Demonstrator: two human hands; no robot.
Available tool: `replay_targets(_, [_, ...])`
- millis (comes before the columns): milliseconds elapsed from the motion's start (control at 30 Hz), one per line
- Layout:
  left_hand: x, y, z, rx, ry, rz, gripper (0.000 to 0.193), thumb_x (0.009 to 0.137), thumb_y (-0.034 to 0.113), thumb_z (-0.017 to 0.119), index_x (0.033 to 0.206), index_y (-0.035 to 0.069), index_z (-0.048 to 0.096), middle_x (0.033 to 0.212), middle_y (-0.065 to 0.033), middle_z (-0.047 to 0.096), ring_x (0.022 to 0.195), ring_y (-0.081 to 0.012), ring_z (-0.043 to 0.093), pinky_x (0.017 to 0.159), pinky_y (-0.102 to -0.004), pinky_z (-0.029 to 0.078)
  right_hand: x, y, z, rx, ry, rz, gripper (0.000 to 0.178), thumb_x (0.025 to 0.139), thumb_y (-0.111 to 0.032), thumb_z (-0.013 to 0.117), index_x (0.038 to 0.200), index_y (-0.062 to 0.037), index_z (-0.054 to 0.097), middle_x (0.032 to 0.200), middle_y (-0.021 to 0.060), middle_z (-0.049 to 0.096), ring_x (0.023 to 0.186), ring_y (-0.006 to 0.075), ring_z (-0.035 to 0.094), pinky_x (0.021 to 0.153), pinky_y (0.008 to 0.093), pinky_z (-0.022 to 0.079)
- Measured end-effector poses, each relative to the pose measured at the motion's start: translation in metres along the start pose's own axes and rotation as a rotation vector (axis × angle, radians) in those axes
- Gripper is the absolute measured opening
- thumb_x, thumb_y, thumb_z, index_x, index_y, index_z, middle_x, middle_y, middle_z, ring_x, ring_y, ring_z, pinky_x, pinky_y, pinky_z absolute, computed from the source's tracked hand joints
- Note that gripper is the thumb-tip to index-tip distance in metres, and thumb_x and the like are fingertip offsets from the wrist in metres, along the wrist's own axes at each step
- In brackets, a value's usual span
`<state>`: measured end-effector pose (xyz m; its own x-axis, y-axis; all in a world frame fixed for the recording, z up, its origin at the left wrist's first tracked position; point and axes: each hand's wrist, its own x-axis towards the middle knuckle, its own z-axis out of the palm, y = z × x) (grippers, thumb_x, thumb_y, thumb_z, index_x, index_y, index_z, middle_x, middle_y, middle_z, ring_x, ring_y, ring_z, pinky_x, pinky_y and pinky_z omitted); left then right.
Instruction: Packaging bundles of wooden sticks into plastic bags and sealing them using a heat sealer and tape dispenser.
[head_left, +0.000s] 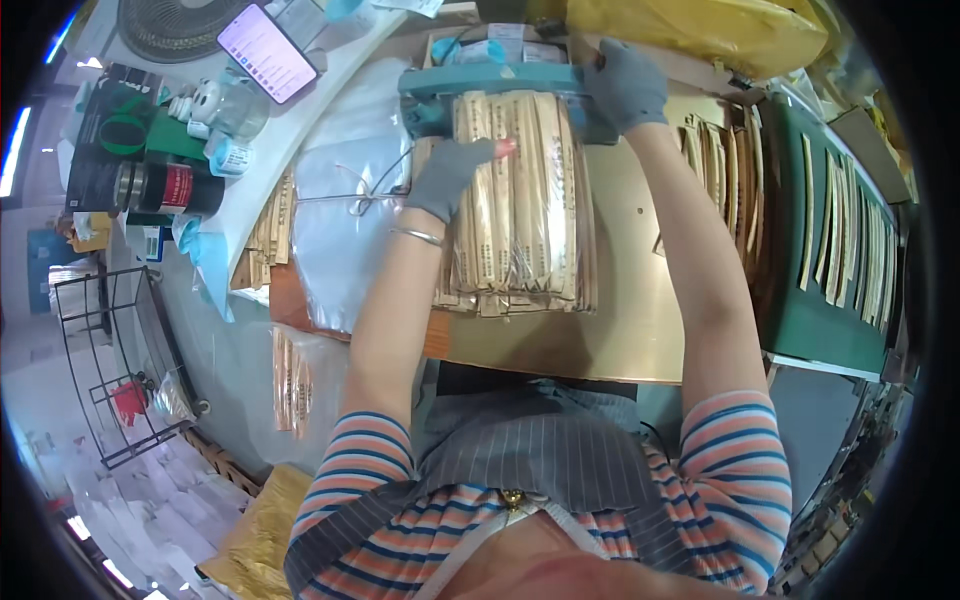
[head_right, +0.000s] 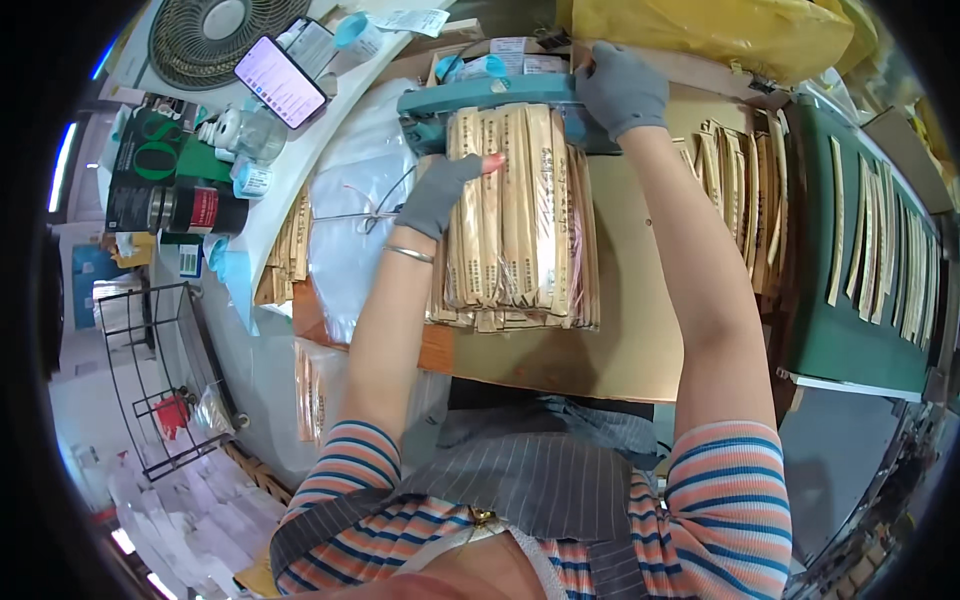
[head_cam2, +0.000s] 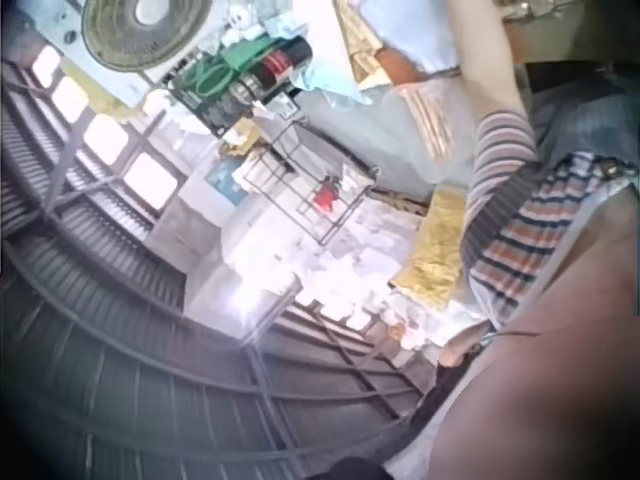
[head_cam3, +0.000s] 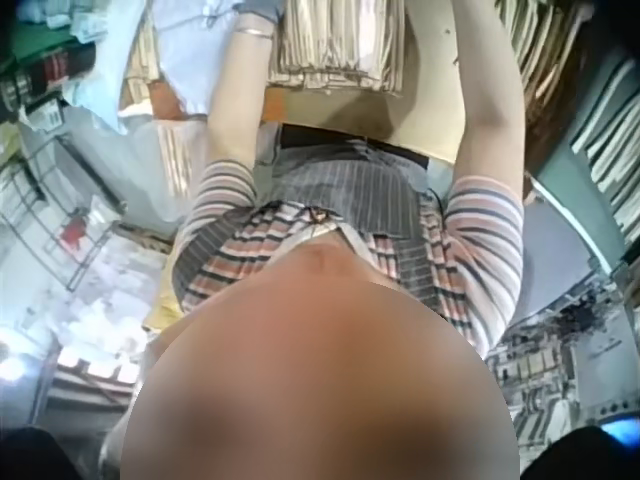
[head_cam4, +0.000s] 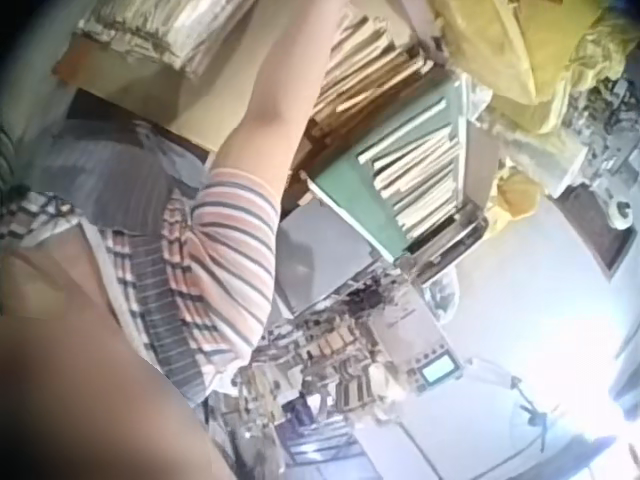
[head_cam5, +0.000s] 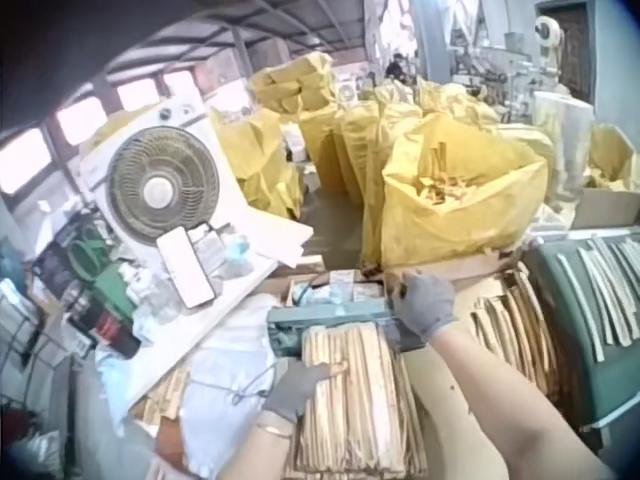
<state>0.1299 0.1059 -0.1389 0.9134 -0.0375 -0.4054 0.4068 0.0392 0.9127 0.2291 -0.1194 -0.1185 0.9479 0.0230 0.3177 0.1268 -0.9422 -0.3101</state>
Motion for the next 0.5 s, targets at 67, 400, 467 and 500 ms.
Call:
replay_targets(67, [-0.003,0.004,0.005,0.006,-0.015,0.015,0.044,0.068,0.023,0.078,0.096,-0.007,0.065,0.09,-0.0115,0.066,0.076,-0.016,0.063,0.071,-0.027,0.05,-0.001,0.002,-0.001,0.002,0.009,0.016,0.02,0.08,-0.03,0.053,0.084,-0.0129,0.062,0.09,0.0103,0.065,0.084,0.0311,0.062,0.07,0.0434,0.049])
replay_targets(400, [-0.011,-0.008,-0.025,0.203,-0.056,0.07,0.044,0.076,0.031,0.072,0.103,-0.003,0.064,0.095,-0.0079,0.066,0.087,-0.0128,0.06,0.08,-0.0254,0.047,-0.113,0.017,-0.001,1.028,-0.059,0.086,0.076,0.087,-0.048,0.052,0.141,0.0002,0.026,0.132,0.0237,0.045,0.118,0.032,0.048,0.099,0.0361,0.037])
replay_targets(467, [-0.026,-0.005,-0.06,0.624,0.071,0.163,0.043,0.079,0.034,0.069,0.099,-0.004,0.065,0.094,-0.0065,0.067,0.088,-0.012,0.059,0.08,-0.0253,0.045,-0.203,0.012,-0.017,0.991,-0.149,0.097,0.067,0.092,-0.036,0.051,0.141,0.0,0.025,0.133,0.0231,0.044,0.121,0.0302,0.046,0.101,0.0363,0.034])
replay_targets(500, [-0.044,-0.013,-0.08,0.56,0.03,0.399,0.039,0.081,0.034,0.066,0.096,-0.002,0.067,0.091,-0.0059,0.067,0.083,-0.0113,0.058,0.074,-0.0268,0.045,-0.239,0.017,-0.029,0.894,-0.197,0.15,0.063,0.092,-0.035,0.051,0.14,0.0001,0.029,0.132,0.0229,0.045,0.121,0.0291,0.046,0.102,0.0353,0.034])
